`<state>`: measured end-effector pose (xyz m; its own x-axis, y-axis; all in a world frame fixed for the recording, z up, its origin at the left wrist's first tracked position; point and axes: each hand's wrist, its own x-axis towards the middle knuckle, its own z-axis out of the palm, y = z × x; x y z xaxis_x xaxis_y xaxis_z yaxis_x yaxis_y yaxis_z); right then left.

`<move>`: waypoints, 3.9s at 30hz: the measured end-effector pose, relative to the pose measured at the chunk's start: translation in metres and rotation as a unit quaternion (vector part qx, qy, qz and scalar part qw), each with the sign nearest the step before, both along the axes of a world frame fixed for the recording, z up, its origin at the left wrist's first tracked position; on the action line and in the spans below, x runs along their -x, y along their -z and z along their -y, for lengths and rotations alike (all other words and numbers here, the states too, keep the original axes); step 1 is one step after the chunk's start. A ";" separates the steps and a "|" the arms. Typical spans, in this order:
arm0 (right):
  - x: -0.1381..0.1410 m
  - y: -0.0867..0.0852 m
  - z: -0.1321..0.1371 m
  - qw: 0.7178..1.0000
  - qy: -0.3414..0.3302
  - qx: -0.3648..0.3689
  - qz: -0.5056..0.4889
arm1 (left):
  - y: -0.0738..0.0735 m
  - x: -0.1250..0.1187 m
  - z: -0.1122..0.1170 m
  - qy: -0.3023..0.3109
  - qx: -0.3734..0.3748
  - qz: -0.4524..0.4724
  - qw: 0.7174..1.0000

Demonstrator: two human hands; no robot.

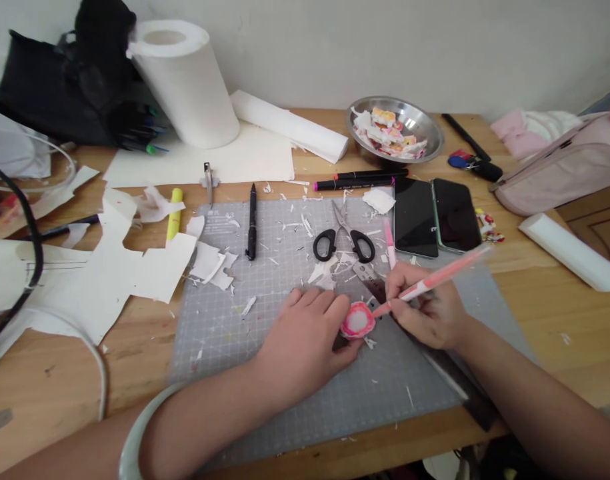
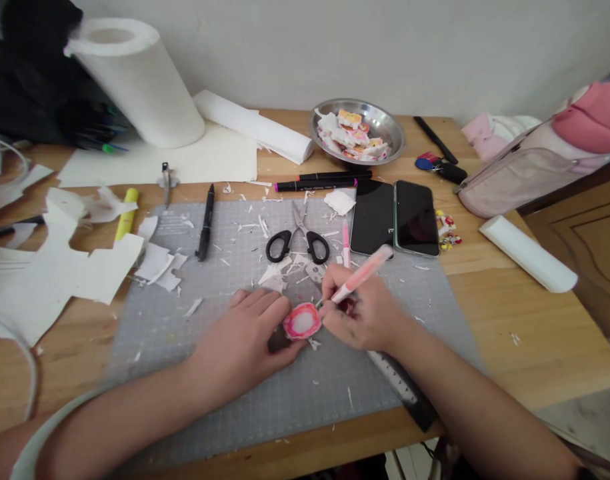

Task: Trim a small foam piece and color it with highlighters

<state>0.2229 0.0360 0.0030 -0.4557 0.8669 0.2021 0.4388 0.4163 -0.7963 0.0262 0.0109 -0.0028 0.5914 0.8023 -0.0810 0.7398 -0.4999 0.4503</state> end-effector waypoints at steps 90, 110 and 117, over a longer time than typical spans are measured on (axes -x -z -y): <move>0.009 -0.004 0.003 0.995 0.011 -0.073 0.060 | 0.002 -0.001 -0.001 -0.032 0.029 0.007 0.999; 0.007 -0.002 0.002 0.998 0.038 -0.037 0.019 | 0.003 -0.001 -0.001 -0.031 0.023 0.008 0.999; 0.008 -0.003 0.001 0.999 0.040 -0.003 0.011 | 0.000 0.000 -0.001 -0.024 0.020 0.006 0.999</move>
<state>0.2146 0.0345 0.0063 -0.3904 0.8992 0.1975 0.4886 0.3841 -0.7834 0.0265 0.0115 -0.0029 0.5527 0.8265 -0.1066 0.7570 -0.4444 0.4790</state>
